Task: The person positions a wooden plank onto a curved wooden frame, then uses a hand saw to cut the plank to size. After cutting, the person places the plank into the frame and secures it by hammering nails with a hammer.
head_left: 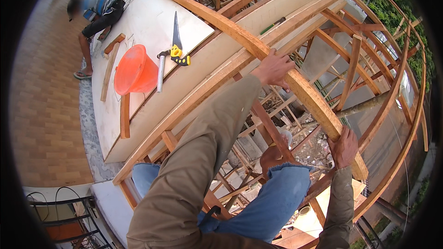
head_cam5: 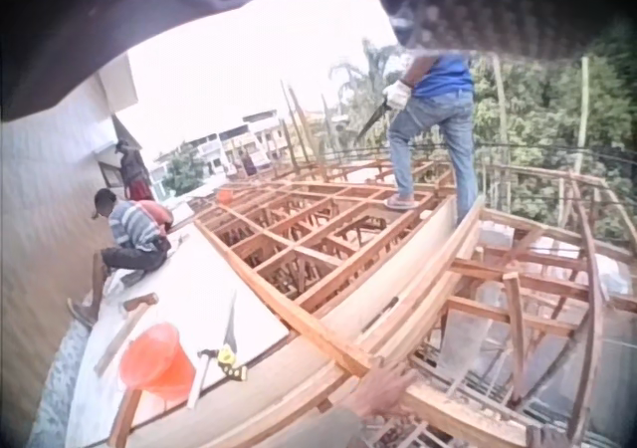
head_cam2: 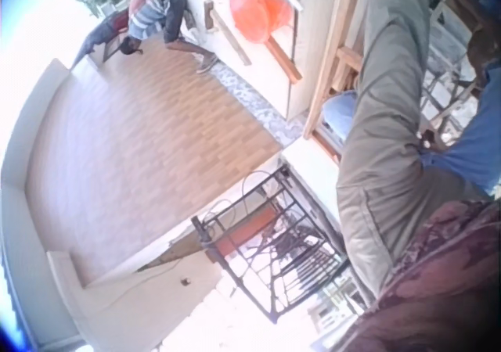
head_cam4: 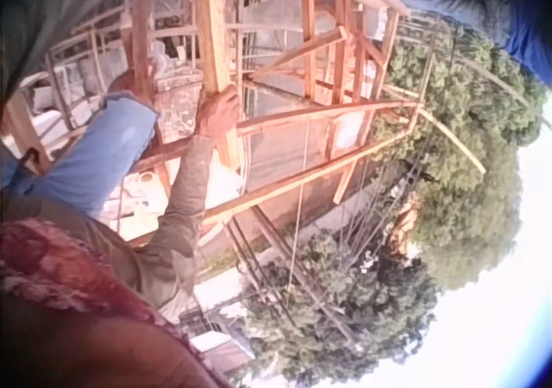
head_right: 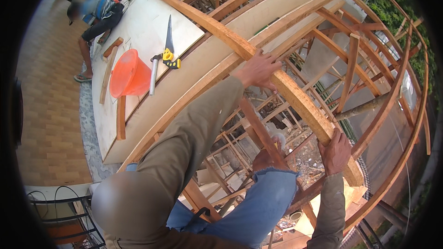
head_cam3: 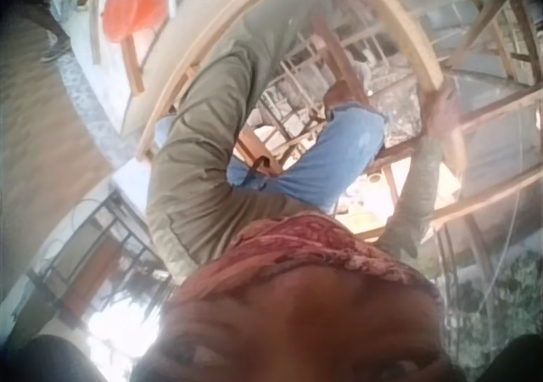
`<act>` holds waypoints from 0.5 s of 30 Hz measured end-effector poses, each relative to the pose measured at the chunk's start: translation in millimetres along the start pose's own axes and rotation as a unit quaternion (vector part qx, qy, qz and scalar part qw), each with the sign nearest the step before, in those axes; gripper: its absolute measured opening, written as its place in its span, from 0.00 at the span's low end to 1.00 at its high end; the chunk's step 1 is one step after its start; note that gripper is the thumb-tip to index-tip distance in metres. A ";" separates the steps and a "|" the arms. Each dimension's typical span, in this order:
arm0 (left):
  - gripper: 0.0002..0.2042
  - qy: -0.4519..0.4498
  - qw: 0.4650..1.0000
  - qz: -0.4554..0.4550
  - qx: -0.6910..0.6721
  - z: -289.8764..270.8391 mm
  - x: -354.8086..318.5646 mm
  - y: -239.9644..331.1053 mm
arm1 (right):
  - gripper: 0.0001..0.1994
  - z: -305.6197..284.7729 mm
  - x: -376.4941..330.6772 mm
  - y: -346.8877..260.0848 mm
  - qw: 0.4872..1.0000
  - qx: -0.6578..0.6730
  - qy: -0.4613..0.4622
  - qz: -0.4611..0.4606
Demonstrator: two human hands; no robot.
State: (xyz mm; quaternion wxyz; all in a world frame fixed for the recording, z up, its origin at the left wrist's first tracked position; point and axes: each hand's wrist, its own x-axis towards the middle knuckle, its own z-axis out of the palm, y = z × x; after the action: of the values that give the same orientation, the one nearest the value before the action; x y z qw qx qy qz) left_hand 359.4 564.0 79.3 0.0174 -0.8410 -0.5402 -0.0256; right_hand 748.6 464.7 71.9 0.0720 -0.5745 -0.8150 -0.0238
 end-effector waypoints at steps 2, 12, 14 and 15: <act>0.43 -0.030 0.999 -0.024 0.031 -10.7 -12.8 -15.4 | 0.40 5.0 5.8 -22.1 1.000 0.013 0.017 -0.013; 0.34 -0.123 0.980 -0.113 0.109 -21.5 -16.7 -48.3 | 0.20 25.9 40.4 -96.3 0.992 0.106 0.071 0.002; 0.34 -0.063 0.994 -0.041 0.074 -13.8 -11.2 -20.9 | 0.19 30.9 39.2 -93.1 0.990 0.111 0.084 0.004; 0.34 -0.043 0.998 -0.008 0.048 -15.4 -6.2 -4.8 | 0.18 29.3 38.6 -89.6 0.990 0.115 0.084 0.008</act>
State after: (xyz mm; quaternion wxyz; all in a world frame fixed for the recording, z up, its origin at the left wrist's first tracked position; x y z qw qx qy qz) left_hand 352.1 559.6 94.3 0.0347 -0.8353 -0.5475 0.0365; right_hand 649.0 473.9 52.5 0.2060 -0.5645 -0.7990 0.0231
